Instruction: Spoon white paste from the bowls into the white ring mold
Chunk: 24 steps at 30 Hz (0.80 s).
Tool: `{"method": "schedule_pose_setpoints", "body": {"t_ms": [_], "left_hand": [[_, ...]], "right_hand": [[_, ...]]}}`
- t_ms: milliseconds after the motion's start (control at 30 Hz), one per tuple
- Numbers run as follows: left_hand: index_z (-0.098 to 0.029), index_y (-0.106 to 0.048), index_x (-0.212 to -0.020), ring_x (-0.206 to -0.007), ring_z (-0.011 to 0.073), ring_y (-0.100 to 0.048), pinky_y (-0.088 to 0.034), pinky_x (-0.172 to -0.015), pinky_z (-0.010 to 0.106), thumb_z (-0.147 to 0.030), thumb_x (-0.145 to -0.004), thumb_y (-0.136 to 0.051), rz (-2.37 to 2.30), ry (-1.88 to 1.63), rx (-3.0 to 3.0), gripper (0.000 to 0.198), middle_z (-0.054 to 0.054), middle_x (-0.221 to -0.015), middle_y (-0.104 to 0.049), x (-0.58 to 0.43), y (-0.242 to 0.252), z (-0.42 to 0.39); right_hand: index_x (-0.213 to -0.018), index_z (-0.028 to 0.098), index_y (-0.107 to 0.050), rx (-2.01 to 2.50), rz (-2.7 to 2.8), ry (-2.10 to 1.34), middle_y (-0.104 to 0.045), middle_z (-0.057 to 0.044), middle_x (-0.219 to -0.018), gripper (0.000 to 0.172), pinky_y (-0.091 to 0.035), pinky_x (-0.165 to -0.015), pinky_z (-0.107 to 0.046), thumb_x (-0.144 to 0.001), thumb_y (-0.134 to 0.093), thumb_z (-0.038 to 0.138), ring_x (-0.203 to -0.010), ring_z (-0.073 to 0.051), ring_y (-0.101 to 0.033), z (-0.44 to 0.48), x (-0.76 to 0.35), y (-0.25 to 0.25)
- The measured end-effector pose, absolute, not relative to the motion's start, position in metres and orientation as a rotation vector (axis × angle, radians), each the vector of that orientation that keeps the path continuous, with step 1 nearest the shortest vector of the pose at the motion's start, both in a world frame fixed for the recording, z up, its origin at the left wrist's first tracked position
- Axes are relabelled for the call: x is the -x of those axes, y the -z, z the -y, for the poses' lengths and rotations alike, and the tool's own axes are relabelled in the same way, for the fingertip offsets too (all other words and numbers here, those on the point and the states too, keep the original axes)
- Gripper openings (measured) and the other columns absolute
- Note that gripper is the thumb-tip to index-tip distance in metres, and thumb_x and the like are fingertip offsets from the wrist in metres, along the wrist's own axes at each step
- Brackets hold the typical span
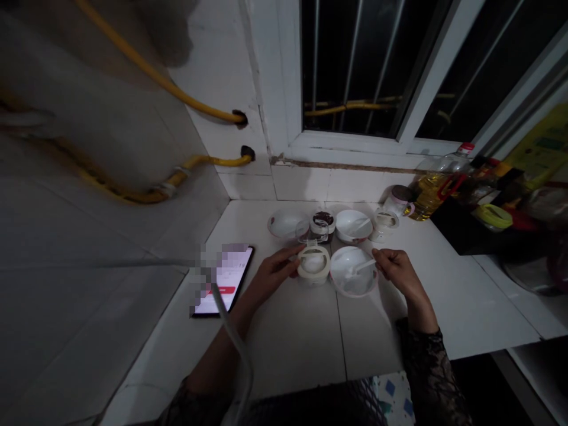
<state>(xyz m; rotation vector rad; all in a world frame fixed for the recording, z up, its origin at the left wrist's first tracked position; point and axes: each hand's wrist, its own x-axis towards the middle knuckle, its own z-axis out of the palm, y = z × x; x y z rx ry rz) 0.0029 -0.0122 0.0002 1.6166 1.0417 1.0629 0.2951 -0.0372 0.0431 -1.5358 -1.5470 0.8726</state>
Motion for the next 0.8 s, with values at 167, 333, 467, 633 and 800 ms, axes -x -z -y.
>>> {"method": "schedule_pose_setpoints", "body": {"t_ms": [167,333,467,633,800], "left_hand": [[-0.018,-0.067,-0.116,-0.061,0.0105,-0.058,-0.054,-0.061,0.027,-0.037,-0.08,-0.06,-1.039,-1.071,-1.613,0.041,0.01,-0.107,-0.068,-0.003,-0.001,0.013],[-0.017,-0.067,-0.116,-0.061,0.0107,-0.059,-0.055,-0.062,0.027,-0.037,-0.08,-0.06,-1.027,-1.066,-1.594,0.041,0.009,-0.105,-0.069,-0.004,-0.004,0.013],[-0.018,-0.067,-0.116,-0.06,0.0102,-0.059,-0.054,-0.061,0.027,-0.036,-0.08,-0.061,-1.021,-1.066,-1.592,0.041,0.01,-0.11,-0.068,-0.004,-0.003,0.012],[-0.016,-0.065,-0.118,-0.062,0.0106,-0.059,-0.054,-0.062,0.027,-0.039,-0.081,-0.059,-1.014,-1.062,-1.594,0.044,0.011,-0.113,-0.067,-0.004,0.0,0.011],[-0.016,-0.066,-0.118,-0.063,0.0113,-0.06,-0.054,-0.062,0.027,-0.038,-0.08,-0.06,-1.021,-1.063,-1.594,0.044,0.011,-0.111,-0.067,-0.004,0.0,0.012]], "right_hand": [[-0.045,0.021,-0.038,1.558,1.472,-0.875,-0.034,0.006,-0.037,0.054,-0.022,-0.04,-0.024,-0.073,-0.052,0.066,-0.037,-0.007,-0.028,0.035,-0.295,-0.041],[-0.045,0.021,-0.041,1.519,1.393,-0.806,-0.038,0.004,-0.037,0.056,-0.026,-0.041,-0.024,-0.075,-0.052,0.067,-0.037,-0.008,-0.032,0.033,-0.284,-0.045],[-0.049,0.022,-0.039,1.434,1.434,-0.531,-0.039,0.004,-0.042,0.052,-0.03,-0.044,-0.025,-0.087,-0.044,0.056,-0.042,-0.01,-0.036,0.037,-0.258,-0.051],[-0.061,0.019,-0.05,1.024,1.991,0.168,-0.056,0.001,-0.057,0.034,-0.039,-0.075,-0.031,-0.094,-0.046,0.028,-0.056,-0.011,-0.048,0.045,-0.229,-0.051],[-0.068,0.019,-0.052,0.892,2.066,0.331,-0.059,0.002,-0.06,0.023,-0.038,-0.079,-0.033,-0.091,-0.051,0.018,-0.055,-0.011,-0.049,0.045,-0.233,-0.049]]}}
